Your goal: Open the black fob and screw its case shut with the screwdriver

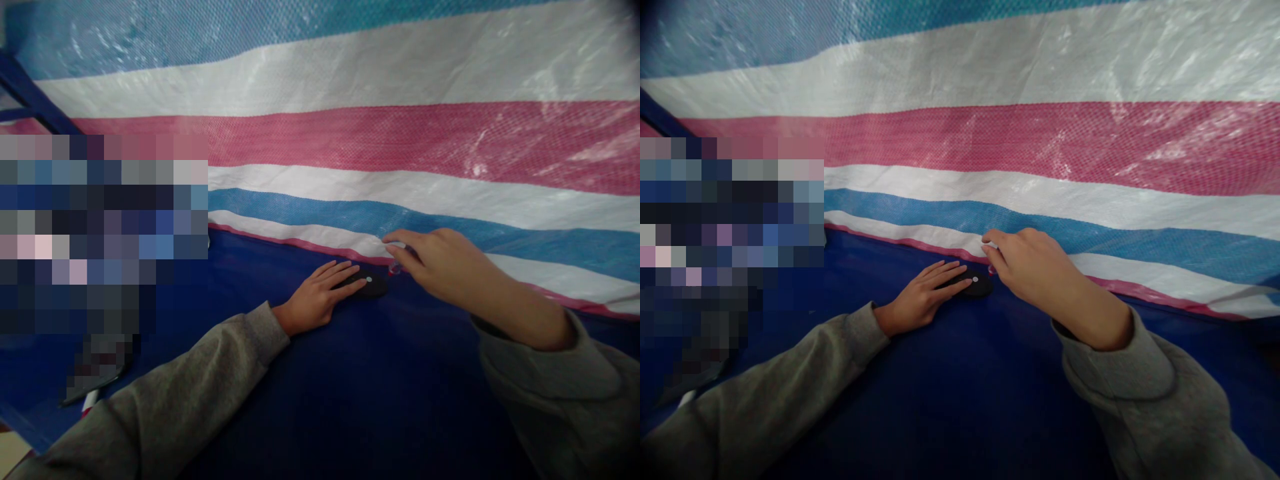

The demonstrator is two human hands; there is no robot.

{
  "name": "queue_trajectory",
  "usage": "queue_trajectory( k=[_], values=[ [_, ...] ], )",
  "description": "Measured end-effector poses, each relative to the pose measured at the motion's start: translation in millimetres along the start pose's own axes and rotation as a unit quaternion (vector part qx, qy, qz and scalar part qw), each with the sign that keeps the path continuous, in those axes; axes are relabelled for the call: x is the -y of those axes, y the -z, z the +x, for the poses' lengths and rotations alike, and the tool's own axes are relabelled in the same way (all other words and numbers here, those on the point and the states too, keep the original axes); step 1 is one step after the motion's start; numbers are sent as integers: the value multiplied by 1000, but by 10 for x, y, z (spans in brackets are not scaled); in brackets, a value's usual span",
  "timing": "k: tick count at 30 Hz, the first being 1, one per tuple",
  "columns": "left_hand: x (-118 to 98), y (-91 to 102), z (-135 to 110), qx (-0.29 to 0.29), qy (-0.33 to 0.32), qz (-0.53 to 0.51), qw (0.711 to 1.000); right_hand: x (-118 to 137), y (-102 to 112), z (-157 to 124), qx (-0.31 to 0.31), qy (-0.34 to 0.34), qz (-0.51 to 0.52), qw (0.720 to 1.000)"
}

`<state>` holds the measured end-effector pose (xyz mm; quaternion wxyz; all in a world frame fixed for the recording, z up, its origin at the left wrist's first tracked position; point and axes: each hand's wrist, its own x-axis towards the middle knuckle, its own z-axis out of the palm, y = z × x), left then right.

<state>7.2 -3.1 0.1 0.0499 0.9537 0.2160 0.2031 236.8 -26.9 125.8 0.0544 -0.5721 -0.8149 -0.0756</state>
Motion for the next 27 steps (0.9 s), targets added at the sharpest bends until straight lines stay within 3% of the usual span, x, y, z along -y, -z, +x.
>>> queue_trajectory(
  k=[7, 14, 27],
  values=[
    [2, -2, 1, 0, 0, -6, 1000, -28, -33, 0, -14, -1, -7, 1000],
    [0, -10, 5, -3, 4, -3, 1000, 1, -7, -2, 16, -35, -2, 999],
    [1, -8, 2, -8, 2, -7, 1000, 26, -51, 1, -37, 14, 16, 999]
  ],
)
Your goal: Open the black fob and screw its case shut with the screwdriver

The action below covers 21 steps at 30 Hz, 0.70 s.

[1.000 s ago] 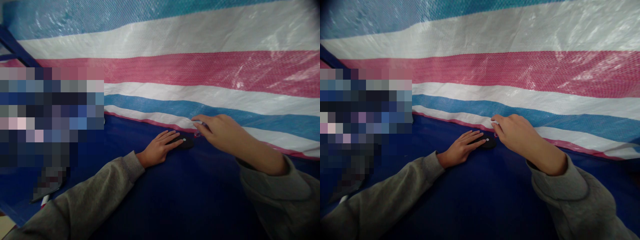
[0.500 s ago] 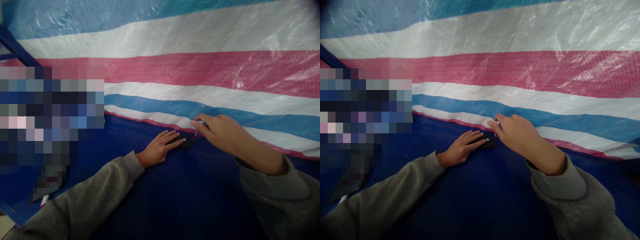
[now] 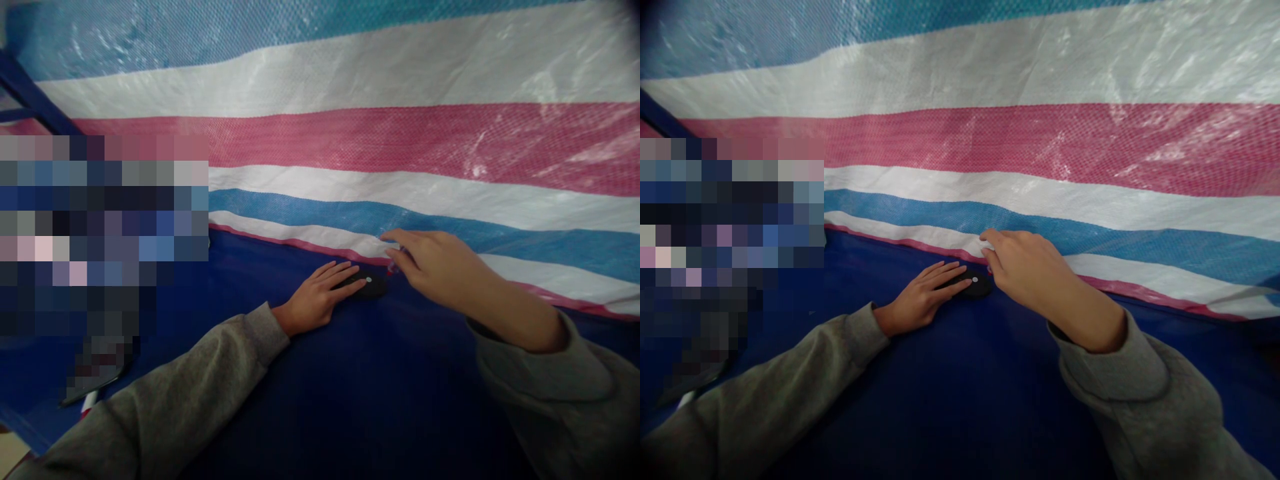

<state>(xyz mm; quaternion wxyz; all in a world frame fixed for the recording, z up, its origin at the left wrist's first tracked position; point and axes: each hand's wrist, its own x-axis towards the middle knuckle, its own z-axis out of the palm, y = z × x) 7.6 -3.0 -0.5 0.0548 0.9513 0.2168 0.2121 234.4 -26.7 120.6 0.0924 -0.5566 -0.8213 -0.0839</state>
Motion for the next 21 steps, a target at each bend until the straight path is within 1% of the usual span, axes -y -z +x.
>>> queue_trajectory(
  k=[6, 10, 14, 18, 21],
  values=[
    [-3, 2, 1, 3, 3, 2, 1000, 12, 41, -1, 19, -27, -26, 999],
    [4, -2, 1, 1, 8, -1, 1000, 38, 75, -3, 25, -37, -12, 999],
    [9, -4, -1, 6, 11, -4, 1000, 48, 78, 2, 24, -36, -6, 999],
    [9, -3, -3, 3, 10, -5, 1000, 11, 44, 7, 26, -56, -9, 998],
    [8, -2, -3, 3, 7, -2, 1000, -4, 30, 9, 12, -55, -10, 998]
  ],
)
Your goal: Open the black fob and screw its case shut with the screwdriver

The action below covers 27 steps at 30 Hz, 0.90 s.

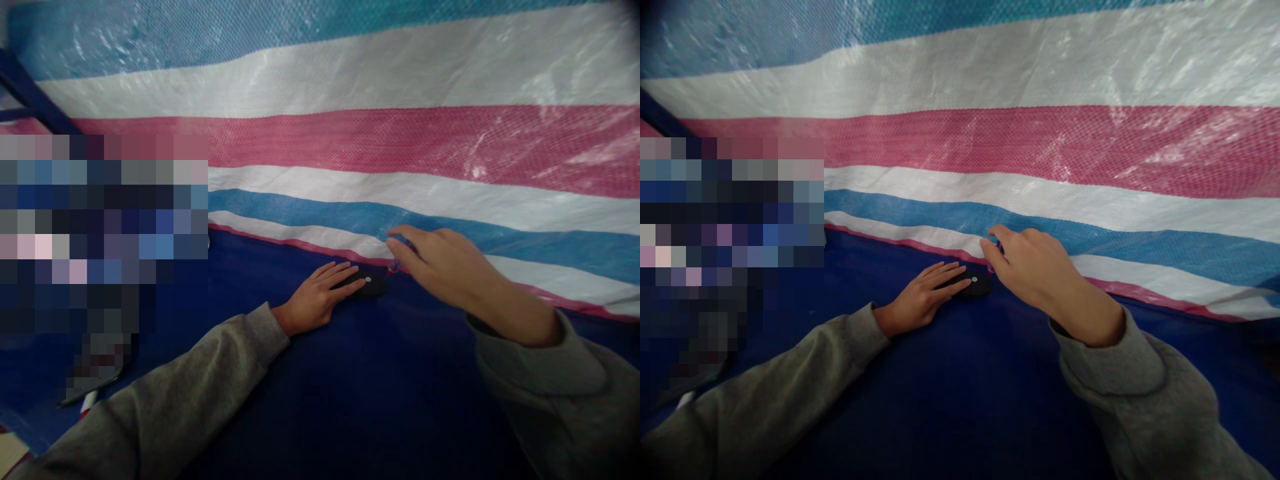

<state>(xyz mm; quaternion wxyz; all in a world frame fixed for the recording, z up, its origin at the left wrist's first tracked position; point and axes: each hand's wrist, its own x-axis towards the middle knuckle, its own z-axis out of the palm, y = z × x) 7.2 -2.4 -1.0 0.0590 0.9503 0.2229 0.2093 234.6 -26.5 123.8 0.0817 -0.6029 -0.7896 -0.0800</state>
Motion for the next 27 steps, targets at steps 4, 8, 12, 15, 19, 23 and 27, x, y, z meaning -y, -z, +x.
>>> queue_trajectory(
  k=[4, 8, 12, 15, 19, 23, 27],
  values=[
    [-4, 1, 0, -5, -1, -1, 1000, 41, 11, 3, -7, 41, 18, 999],
    [-5, 1, 1, -3, 0, -3, 1000, 34, 18, 11, 11, -2, -13, 1000],
    [0, -2, 1, -3, 2, -12, 1000, -7, 7, 18, -18, 31, 23, 999],
    [2, -3, 0, -4, 0, -8, 1000, 22, 10, 14, -5, 45, 35, 998],
    [2, -4, -1, -1, 2, -2, 1000, 65, 25, 9, 12, 19, 19, 1000],
    [4, -9, -3, -3, 2, -6, 1000, 46, 18, 14, -6, 37, 25, 999],
    [4, -14, -2, -7, 0, -7, 1000, 36, 10, 12, -2, 12, 6, 1000]
  ],
)
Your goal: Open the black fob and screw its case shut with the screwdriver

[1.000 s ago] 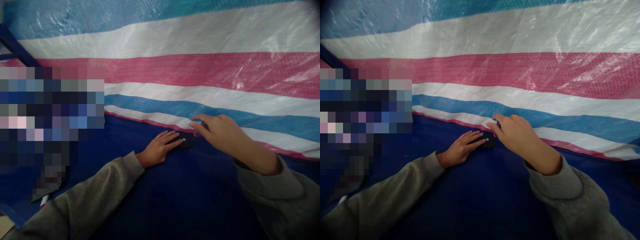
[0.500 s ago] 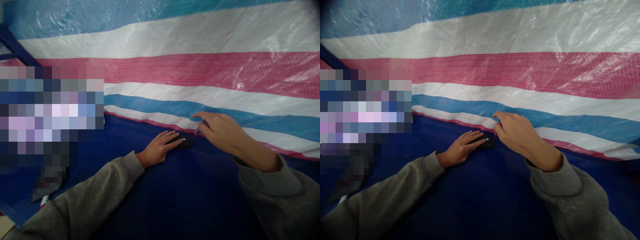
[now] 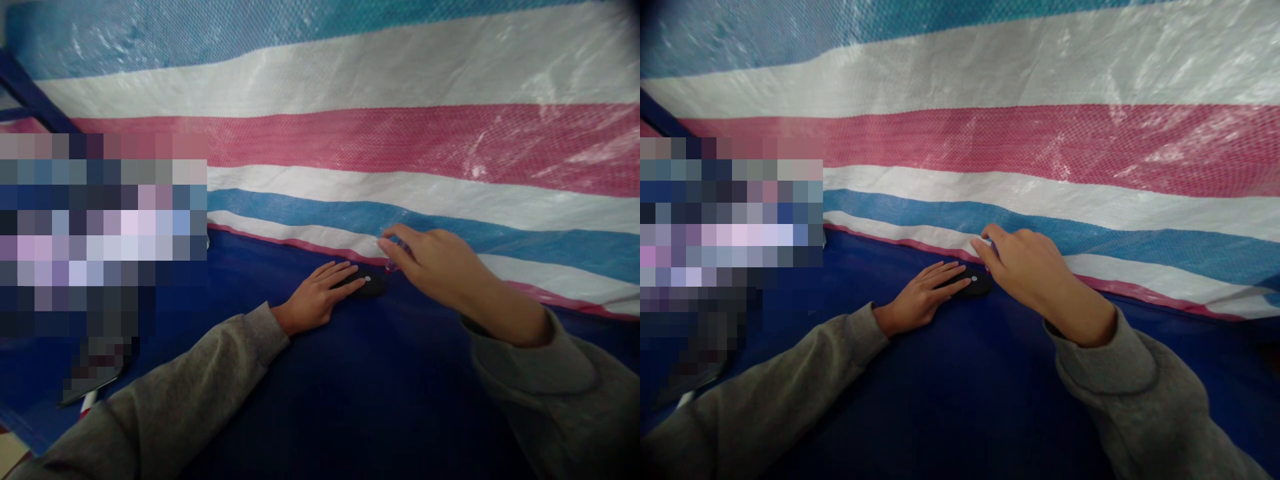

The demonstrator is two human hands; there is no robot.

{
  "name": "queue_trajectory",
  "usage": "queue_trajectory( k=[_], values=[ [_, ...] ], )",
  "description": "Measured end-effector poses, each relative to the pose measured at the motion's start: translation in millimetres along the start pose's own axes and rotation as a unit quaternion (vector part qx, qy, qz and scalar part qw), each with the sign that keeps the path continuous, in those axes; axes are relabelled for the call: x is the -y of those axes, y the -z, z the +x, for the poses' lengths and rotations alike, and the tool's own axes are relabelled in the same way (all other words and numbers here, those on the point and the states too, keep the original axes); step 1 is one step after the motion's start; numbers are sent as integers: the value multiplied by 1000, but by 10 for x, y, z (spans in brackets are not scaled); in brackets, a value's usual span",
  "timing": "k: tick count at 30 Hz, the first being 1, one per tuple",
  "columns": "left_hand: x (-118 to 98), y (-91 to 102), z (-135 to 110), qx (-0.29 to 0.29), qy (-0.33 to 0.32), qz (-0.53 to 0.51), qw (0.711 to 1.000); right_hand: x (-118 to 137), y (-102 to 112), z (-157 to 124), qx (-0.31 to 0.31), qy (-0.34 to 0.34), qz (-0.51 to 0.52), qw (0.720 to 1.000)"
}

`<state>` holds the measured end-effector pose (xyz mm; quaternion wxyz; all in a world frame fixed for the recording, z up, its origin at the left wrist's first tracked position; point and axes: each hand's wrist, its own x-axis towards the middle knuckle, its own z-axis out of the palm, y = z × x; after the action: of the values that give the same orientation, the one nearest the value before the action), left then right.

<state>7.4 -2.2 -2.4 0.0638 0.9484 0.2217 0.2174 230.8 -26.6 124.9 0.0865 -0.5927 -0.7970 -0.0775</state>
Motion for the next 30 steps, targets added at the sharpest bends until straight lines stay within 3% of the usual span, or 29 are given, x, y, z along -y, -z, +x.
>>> queue_trajectory(
  k=[4, 8, 12, 16, 21, 25, 30],
  values=[
    [-4, 9, 4, -1, 2, -3, 1000, 8, 3, -5, -14, 35, 27, 999],
    [-2, 15, 4, 3, -1, -2, 1000, 20, 10, -4, 6, 5, 11, 1000],
    [-1, 11, 2, 1, 2, -4, 1000, 23, 19, 1, -6, 28, 30, 999],
    [0, 5, 1, -1, 2, -4, 1000, 14, 23, 6, 20, -6, 12, 1000],
    [3, 4, 2, 6, 3, 4, 1000, 15, 22, 5, -2, 29, 40, 999],
    [4, 0, 0, 4, 0, 8, 1000, 20, 18, 2, 15, -2, 23, 1000],
    [6, -2, -2, 5, 1, 6, 1000, 12, 2, -1, -20, 28, 43, 998]
  ],
)
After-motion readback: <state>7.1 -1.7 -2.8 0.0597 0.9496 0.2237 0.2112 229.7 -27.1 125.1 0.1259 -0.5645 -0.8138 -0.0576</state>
